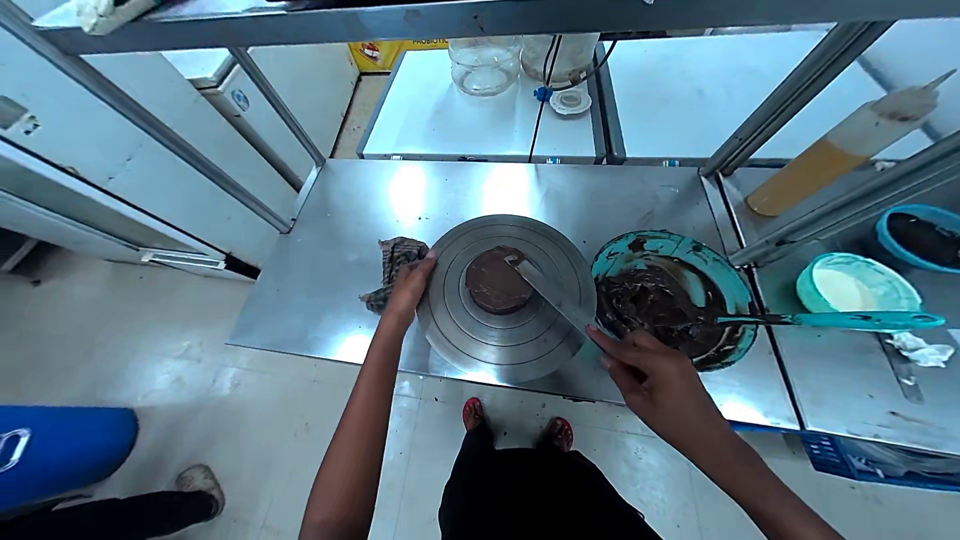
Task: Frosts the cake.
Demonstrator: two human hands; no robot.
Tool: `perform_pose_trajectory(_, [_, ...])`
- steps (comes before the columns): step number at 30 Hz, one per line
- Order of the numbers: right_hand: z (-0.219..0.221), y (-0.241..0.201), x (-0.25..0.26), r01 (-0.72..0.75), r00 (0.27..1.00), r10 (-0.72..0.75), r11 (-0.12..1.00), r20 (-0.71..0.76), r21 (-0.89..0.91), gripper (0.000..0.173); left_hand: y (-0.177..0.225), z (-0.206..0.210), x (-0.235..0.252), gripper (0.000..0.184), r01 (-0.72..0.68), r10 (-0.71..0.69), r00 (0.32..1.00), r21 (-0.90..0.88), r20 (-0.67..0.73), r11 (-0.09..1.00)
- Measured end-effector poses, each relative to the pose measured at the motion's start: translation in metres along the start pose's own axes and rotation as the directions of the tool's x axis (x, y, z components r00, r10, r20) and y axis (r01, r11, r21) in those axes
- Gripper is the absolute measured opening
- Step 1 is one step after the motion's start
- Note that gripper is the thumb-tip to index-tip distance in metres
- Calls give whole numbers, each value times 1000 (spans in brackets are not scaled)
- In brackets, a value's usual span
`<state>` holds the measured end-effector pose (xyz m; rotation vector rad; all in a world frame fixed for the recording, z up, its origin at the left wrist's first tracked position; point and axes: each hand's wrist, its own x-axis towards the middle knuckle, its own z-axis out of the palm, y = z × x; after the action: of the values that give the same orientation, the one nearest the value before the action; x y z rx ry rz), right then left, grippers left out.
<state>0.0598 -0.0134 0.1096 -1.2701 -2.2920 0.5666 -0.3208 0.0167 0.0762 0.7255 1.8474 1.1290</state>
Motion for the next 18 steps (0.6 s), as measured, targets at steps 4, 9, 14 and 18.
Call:
perform_pose_trajectory(4, [5,-8,-13,-63,997,52,974,57,217,38,-39,22,-51,46,-71,-18,970,-352,-244,933])
perform_pose_trajectory(9, [8,-12,-15,-66,996,53,976,68,210,37,-67,88,-148,49,-55,-143,928,-506,-344,861])
perform_pose_trajectory(14, [10,-9,-13,-51,996,33,975,86,215,36,-93,122,-203,45,-151,297,834,-324,465,934])
perform_pose_trajectory(18, [11,-10,-11,-35,997,20,978,71,208,37,-98,115,-188,34,-134,277,768,-277,578,951])
